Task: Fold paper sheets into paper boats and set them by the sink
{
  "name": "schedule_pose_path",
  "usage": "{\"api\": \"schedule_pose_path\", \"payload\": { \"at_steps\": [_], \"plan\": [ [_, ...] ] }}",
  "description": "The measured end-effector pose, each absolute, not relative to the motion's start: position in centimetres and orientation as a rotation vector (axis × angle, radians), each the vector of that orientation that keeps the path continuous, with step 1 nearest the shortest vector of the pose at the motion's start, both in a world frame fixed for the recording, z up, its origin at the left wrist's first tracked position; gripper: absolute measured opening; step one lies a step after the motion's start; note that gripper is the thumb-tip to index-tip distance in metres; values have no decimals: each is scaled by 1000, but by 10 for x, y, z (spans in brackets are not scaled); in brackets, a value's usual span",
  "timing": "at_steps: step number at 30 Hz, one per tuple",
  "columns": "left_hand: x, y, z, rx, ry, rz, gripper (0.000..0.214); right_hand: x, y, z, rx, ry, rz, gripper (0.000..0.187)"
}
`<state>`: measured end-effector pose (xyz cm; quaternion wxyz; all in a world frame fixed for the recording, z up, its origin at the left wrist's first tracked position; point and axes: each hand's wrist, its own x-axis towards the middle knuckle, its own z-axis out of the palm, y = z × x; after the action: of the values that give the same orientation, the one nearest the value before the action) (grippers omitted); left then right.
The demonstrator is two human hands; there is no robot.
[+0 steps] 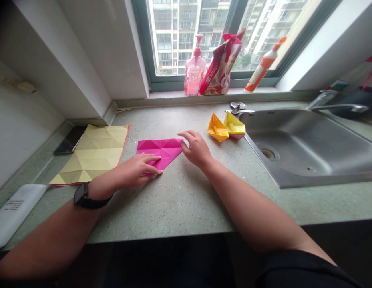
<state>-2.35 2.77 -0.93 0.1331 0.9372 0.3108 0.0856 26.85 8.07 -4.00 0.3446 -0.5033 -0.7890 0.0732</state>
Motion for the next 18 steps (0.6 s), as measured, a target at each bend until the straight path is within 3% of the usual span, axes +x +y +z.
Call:
{"api": "schedule_pose_path", "payload": {
  "at_steps": [5,18],
  "plan": [
    [-22,27,-10,2681,839,331,23,248,59,-40,-1003,-2369,333,22],
    [-16,27,-11,2899,914,367,37,249,66,-47,-998,-2458,388,19]
  ]
}}
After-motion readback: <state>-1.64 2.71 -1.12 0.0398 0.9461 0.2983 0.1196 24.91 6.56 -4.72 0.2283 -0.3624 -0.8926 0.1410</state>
